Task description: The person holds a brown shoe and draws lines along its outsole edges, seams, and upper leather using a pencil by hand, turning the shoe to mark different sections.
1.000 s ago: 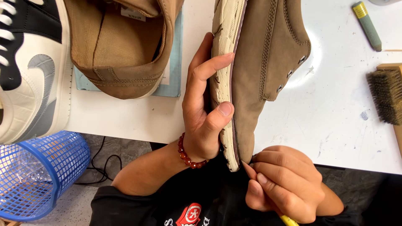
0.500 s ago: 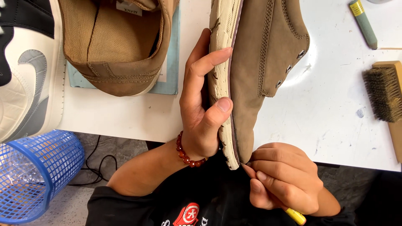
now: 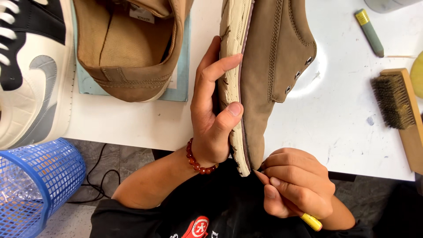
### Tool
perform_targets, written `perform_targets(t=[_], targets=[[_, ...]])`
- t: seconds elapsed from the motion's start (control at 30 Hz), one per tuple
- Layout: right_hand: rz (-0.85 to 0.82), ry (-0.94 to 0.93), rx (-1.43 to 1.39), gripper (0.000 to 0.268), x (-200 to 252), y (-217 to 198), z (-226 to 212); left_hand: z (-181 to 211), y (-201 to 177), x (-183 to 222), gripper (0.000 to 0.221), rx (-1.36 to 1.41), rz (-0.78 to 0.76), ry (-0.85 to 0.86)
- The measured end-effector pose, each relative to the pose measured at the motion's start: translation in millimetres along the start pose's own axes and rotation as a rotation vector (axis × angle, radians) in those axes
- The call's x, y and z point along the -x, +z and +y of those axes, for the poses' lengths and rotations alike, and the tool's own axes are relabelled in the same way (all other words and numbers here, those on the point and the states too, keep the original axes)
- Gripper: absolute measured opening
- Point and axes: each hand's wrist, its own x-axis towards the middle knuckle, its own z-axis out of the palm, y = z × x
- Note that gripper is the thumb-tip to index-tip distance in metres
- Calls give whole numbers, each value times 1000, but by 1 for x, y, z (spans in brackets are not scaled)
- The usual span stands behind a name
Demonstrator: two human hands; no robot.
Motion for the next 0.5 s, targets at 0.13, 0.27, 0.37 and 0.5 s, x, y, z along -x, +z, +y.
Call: perform_targets(t=[0.13, 0.27, 0.37, 0.5], targets=[[-8, -4, 4, 13, 5, -2, 0, 2, -1, 3, 52, -1, -3, -20], [-8, -35, 14, 13, 5, 0, 0, 4, 1, 2, 52, -9, 12, -24], [-36, -34, 42, 14, 5, -2, 0, 3, 0, 1, 53, 24, 13, -20], [-56, -47, 40, 15, 4, 0, -2, 2, -1, 2, 52, 30, 2, -8]])
